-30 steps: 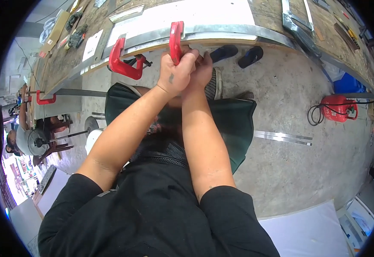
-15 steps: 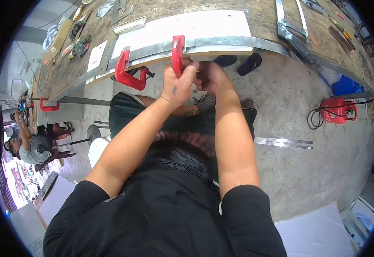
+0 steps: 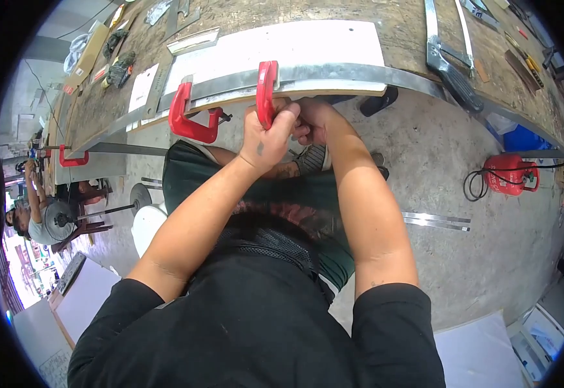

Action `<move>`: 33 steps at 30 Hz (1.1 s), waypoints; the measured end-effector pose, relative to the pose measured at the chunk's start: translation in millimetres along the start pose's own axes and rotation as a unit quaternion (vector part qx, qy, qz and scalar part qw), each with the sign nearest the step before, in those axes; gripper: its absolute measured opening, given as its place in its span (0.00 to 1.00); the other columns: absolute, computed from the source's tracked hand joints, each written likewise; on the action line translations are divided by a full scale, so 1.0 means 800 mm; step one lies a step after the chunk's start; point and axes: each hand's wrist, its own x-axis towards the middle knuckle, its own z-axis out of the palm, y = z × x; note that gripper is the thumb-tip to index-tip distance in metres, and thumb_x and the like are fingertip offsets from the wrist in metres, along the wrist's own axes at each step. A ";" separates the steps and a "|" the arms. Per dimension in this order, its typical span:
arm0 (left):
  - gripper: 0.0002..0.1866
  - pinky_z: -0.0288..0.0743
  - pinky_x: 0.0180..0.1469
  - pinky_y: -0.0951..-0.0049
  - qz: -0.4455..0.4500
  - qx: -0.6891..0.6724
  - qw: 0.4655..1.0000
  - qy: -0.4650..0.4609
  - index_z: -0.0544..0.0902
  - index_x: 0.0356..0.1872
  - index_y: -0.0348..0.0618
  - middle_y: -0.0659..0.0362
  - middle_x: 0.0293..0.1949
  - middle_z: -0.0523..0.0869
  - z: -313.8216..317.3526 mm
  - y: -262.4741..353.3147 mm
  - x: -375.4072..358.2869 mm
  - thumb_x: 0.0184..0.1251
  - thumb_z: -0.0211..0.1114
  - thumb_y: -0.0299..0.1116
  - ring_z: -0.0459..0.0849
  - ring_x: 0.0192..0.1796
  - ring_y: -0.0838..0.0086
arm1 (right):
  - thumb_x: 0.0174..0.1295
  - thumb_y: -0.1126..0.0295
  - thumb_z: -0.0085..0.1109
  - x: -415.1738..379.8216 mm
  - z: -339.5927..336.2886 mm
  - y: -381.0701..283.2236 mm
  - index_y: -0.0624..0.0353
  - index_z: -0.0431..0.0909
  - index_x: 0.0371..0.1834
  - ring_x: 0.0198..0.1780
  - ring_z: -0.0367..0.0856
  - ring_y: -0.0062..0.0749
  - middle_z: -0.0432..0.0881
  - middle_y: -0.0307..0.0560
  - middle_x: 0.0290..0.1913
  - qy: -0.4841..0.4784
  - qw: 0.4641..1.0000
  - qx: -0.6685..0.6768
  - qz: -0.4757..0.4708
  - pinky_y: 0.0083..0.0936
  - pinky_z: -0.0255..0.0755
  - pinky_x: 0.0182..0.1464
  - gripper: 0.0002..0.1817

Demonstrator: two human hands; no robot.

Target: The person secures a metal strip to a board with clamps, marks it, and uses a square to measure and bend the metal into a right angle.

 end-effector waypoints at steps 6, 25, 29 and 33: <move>0.20 0.74 0.24 0.74 -0.023 -0.015 1.000 0.004 0.69 0.19 0.41 0.65 0.18 0.76 0.001 -0.006 0.000 0.73 0.65 0.25 0.75 0.23 0.85 | 0.75 0.59 0.42 0.001 -0.005 -0.005 0.42 0.70 0.27 0.13 0.52 0.15 0.58 0.26 0.15 -0.026 0.999 -0.028 0.002 0.20 0.45 0.18 0.15; 0.15 0.73 0.29 0.73 0.019 0.020 1.000 0.004 0.74 0.22 0.37 0.64 0.19 0.76 0.002 0.002 -0.002 0.72 0.64 0.23 0.73 0.26 0.83 | 0.78 0.51 0.45 0.016 -0.047 -0.040 0.43 0.70 0.28 0.19 0.60 0.15 0.65 0.27 0.21 -0.221 0.960 -0.150 0.085 0.17 0.59 0.20 0.19; 0.17 0.68 0.27 0.71 0.012 0.058 0.998 0.006 0.72 0.20 0.38 0.62 0.16 0.71 -0.003 -0.004 0.000 0.71 0.66 0.25 0.69 0.23 0.81 | 0.77 0.42 0.43 0.002 -0.057 -0.025 0.52 0.78 0.51 0.31 0.78 0.35 0.78 0.44 0.34 -0.114 0.981 -0.156 0.016 0.35 0.77 0.36 0.25; 0.17 0.63 0.26 0.69 0.044 0.096 0.994 0.008 0.73 0.20 0.38 0.62 0.17 0.68 -0.005 -0.005 0.001 0.70 0.66 0.26 0.65 0.23 0.80 | 0.76 0.46 0.51 -0.015 -0.086 0.013 0.56 0.79 0.51 0.32 0.82 0.33 0.82 0.44 0.35 0.062 0.993 -0.093 -0.027 0.35 0.81 0.40 0.23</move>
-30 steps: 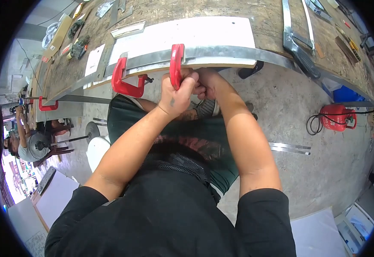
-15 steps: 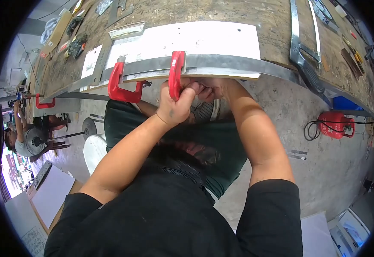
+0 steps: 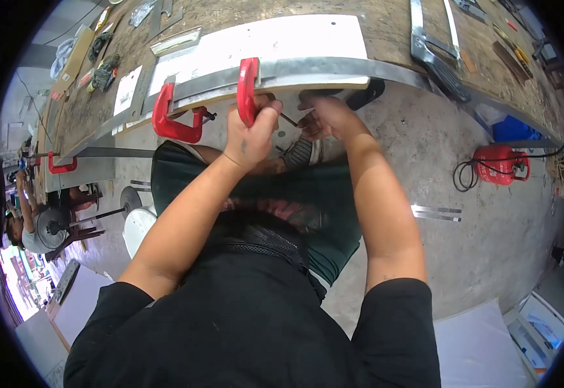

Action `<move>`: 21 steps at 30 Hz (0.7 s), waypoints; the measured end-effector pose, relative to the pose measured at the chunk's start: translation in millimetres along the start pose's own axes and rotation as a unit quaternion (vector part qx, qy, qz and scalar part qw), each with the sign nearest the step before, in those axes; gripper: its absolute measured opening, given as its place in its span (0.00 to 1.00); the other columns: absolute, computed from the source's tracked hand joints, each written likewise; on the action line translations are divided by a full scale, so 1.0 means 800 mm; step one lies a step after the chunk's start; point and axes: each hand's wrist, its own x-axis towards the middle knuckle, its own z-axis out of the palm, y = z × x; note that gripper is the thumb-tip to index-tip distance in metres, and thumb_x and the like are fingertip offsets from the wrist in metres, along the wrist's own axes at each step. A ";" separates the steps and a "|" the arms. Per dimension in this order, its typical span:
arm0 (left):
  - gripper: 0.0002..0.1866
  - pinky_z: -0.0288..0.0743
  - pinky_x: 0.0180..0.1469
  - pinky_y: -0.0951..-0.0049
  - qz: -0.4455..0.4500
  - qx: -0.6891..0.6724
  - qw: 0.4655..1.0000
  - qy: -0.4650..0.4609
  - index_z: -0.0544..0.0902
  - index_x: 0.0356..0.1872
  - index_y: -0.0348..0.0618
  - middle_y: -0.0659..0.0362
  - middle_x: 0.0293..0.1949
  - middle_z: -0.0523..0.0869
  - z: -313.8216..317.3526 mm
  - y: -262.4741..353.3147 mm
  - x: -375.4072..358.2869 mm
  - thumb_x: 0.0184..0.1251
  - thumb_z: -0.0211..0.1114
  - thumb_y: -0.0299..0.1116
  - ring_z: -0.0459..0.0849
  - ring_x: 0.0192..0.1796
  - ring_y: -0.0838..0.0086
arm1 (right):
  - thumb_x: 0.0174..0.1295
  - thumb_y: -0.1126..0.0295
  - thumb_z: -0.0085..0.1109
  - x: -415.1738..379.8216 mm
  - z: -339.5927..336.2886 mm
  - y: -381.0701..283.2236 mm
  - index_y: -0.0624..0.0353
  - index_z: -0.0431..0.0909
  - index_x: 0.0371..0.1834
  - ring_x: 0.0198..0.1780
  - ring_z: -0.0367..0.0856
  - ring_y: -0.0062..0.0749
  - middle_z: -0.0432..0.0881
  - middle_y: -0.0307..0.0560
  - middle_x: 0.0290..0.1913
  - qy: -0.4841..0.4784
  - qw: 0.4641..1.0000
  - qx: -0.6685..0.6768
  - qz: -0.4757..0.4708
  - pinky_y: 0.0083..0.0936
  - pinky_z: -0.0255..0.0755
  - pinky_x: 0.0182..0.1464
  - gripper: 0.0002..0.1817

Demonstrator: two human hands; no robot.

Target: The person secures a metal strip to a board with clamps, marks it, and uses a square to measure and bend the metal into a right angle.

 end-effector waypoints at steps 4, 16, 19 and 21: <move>0.17 0.63 0.26 0.70 -0.019 -0.043 0.999 0.004 0.74 0.20 0.38 0.66 0.17 0.69 0.002 0.000 0.000 0.69 0.68 0.27 0.65 0.24 0.82 | 0.78 0.48 0.51 -0.037 -0.010 0.064 0.59 0.79 0.59 0.33 0.84 0.32 0.85 0.46 0.37 0.120 0.991 0.047 -0.025 0.30 0.82 0.38 0.24; 0.14 0.67 0.29 0.70 -0.028 -0.055 0.998 0.019 0.80 0.24 0.35 0.66 0.19 0.74 0.004 0.008 -0.002 0.70 0.67 0.30 0.69 0.26 0.83 | 0.77 0.62 0.59 -0.089 -0.003 0.234 0.65 0.79 0.57 0.32 0.85 0.31 0.86 0.47 0.37 0.320 0.925 0.114 -0.169 0.27 0.81 0.36 0.17; 0.12 0.70 0.31 0.71 -0.033 -0.014 0.999 0.007 0.83 0.27 0.35 0.65 0.20 0.77 0.000 -0.003 0.002 0.70 0.66 0.32 0.71 0.27 0.83 | 0.77 0.61 0.60 -0.090 0.001 0.233 0.64 0.80 0.56 0.31 0.85 0.30 0.86 0.47 0.36 0.326 0.919 0.124 -0.182 0.26 0.80 0.36 0.17; 0.12 0.71 0.32 0.71 -0.040 -0.028 0.999 0.005 0.85 0.29 0.34 0.65 0.20 0.78 0.001 -0.003 0.001 0.70 0.67 0.33 0.72 0.28 0.83 | 0.77 0.61 0.59 -0.087 0.000 0.231 0.64 0.80 0.56 0.31 0.84 0.30 0.85 0.47 0.36 0.321 0.921 0.122 -0.185 0.26 0.80 0.36 0.17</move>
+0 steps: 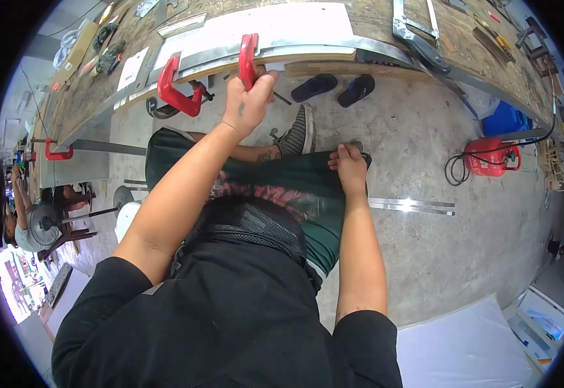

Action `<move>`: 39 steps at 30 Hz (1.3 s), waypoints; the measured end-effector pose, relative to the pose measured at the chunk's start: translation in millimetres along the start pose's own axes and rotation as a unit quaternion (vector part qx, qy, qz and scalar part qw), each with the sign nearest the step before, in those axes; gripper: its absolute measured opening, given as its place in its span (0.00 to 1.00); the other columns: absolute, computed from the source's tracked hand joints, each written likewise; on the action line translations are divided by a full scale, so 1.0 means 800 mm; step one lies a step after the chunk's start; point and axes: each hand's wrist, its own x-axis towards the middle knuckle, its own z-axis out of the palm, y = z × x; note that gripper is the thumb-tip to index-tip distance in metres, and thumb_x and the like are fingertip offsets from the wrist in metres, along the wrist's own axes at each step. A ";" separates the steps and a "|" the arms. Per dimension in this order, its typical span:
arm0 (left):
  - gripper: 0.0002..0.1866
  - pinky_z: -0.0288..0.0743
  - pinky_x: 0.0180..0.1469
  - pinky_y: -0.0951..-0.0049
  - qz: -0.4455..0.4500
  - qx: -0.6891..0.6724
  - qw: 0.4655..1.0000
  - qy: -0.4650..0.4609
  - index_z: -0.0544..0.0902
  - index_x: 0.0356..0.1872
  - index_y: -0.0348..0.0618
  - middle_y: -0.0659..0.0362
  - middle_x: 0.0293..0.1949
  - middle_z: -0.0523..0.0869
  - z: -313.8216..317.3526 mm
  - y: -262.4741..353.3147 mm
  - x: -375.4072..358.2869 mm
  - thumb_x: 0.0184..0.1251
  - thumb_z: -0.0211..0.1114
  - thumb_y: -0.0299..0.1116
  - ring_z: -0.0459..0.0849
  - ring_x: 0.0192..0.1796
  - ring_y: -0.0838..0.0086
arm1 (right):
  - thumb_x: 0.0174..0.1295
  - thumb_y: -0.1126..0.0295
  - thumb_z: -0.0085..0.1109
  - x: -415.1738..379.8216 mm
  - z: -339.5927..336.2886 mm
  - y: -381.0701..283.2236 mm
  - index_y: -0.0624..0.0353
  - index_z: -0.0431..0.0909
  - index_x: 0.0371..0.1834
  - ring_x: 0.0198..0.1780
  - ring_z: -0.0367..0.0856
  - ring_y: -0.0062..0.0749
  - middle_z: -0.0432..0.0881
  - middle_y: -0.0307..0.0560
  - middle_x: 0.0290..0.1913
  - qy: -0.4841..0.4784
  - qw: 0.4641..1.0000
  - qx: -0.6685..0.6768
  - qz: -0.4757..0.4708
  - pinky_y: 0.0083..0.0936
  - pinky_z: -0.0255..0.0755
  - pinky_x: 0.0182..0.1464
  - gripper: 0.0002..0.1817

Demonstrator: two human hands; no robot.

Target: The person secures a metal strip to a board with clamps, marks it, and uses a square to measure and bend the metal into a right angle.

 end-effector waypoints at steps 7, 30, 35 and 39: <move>0.12 0.73 0.34 0.71 -0.004 -0.016 1.000 0.007 0.86 0.30 0.34 0.65 0.21 0.79 0.002 0.009 -0.003 0.69 0.67 0.34 0.73 0.29 0.82 | 0.77 0.63 0.59 -0.008 0.002 0.002 0.65 0.80 0.55 0.31 0.84 0.29 0.85 0.46 0.36 0.001 1.000 -0.019 -0.018 0.26 0.79 0.36 0.15; 0.19 0.79 0.59 0.67 -0.042 0.275 0.960 0.011 0.86 0.54 0.33 0.47 0.51 0.88 -0.210 0.000 -0.161 0.68 0.70 0.35 0.87 0.54 0.61 | 0.77 0.64 0.59 -0.026 0.009 0.010 0.66 0.80 0.59 0.34 0.85 0.27 0.86 0.47 0.38 0.017 0.991 -0.111 -0.077 0.24 0.81 0.38 0.17; 0.12 0.79 0.37 0.75 -0.084 0.258 0.961 0.050 0.89 0.47 0.33 0.60 0.33 0.89 -0.262 -0.008 -0.182 0.71 0.69 0.32 0.85 0.35 0.80 | 0.75 0.65 0.59 -0.024 0.018 0.006 0.68 0.80 0.59 0.33 0.84 0.27 0.87 0.47 0.38 0.014 0.981 -0.174 -0.082 0.25 0.80 0.37 0.18; 0.11 0.82 0.43 0.69 -0.125 0.266 0.955 0.041 0.89 0.43 0.33 0.48 0.37 0.91 -0.261 -0.005 -0.185 0.67 0.69 0.31 0.90 0.37 0.63 | 0.74 0.66 0.59 -0.027 0.025 0.007 0.68 0.81 0.59 0.33 0.84 0.26 0.87 0.46 0.38 0.010 0.973 -0.213 -0.092 0.24 0.79 0.37 0.17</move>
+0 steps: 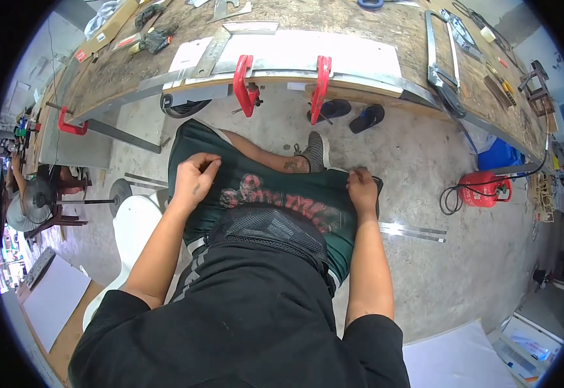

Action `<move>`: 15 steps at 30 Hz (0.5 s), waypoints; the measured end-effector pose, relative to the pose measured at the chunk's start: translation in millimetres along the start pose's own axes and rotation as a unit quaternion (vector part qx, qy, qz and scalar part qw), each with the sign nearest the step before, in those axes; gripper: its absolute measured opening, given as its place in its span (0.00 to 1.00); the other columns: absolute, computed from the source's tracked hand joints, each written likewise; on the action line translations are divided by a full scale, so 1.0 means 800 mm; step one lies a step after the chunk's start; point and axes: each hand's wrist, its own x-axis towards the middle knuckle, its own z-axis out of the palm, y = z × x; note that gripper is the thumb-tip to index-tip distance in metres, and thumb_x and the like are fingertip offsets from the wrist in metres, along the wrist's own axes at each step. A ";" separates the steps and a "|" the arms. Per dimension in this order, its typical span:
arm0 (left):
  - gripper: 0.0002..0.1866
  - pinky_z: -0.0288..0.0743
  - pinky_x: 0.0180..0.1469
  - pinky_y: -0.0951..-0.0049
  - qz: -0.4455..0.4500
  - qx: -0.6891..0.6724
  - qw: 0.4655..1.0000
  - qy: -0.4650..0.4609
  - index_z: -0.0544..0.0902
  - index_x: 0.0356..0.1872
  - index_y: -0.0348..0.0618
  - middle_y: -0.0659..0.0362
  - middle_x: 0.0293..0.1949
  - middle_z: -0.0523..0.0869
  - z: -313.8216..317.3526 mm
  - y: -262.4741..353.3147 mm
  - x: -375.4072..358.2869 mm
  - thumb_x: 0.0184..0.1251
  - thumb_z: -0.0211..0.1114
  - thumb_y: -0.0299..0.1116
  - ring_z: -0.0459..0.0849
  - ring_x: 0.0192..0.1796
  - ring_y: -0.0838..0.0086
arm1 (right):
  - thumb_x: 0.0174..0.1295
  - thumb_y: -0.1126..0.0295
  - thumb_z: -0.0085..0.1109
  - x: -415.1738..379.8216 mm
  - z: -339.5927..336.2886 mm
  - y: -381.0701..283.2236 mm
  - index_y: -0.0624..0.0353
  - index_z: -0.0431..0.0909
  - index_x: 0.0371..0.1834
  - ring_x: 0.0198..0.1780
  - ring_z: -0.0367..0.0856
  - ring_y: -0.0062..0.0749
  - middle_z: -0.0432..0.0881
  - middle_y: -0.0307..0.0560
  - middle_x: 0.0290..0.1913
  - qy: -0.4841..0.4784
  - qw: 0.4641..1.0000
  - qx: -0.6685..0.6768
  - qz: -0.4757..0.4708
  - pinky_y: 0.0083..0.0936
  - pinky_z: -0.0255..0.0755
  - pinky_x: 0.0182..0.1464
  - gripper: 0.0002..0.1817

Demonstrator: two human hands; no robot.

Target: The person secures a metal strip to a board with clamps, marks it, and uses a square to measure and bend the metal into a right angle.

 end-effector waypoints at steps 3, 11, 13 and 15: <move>0.12 0.82 0.47 0.65 0.046 0.046 0.998 -0.020 0.89 0.44 0.35 0.48 0.39 0.91 0.009 -0.005 0.002 0.66 0.71 0.32 0.90 0.42 0.58 | 0.74 0.66 0.60 -0.002 0.000 0.011 0.68 0.82 0.57 0.34 0.84 0.26 0.87 0.46 0.38 0.016 1.000 -0.009 -0.022 0.24 0.79 0.38 0.17; 0.30 0.54 0.80 0.44 0.194 0.379 0.897 -0.117 0.83 0.62 0.39 0.44 0.68 0.80 0.055 -0.044 0.017 0.72 0.61 0.54 0.71 0.75 0.48 | 0.72 0.65 0.62 -0.022 -0.020 -0.011 0.65 0.85 0.51 0.43 0.88 0.36 0.89 0.52 0.41 0.185 0.971 -0.072 -0.132 0.30 0.79 0.48 0.14; 0.31 0.55 0.80 0.44 0.196 0.419 0.850 -0.251 0.82 0.63 0.38 0.44 0.70 0.79 0.058 -0.045 0.022 0.73 0.60 0.56 0.71 0.76 0.49 | 0.72 0.65 0.63 -0.036 -0.034 -0.059 0.64 0.86 0.49 0.48 0.90 0.46 0.91 0.57 0.44 0.215 0.960 -0.104 -0.148 0.35 0.80 0.52 0.13; 0.30 0.56 0.80 0.46 0.222 0.394 0.848 -0.277 0.84 0.61 0.39 0.43 0.67 0.82 0.060 -0.043 0.028 0.74 0.59 0.55 0.72 0.75 0.48 | 0.71 0.67 0.64 -0.039 -0.051 -0.101 0.64 0.86 0.48 0.45 0.89 0.40 0.90 0.53 0.42 0.243 0.938 -0.103 -0.225 0.32 0.79 0.50 0.11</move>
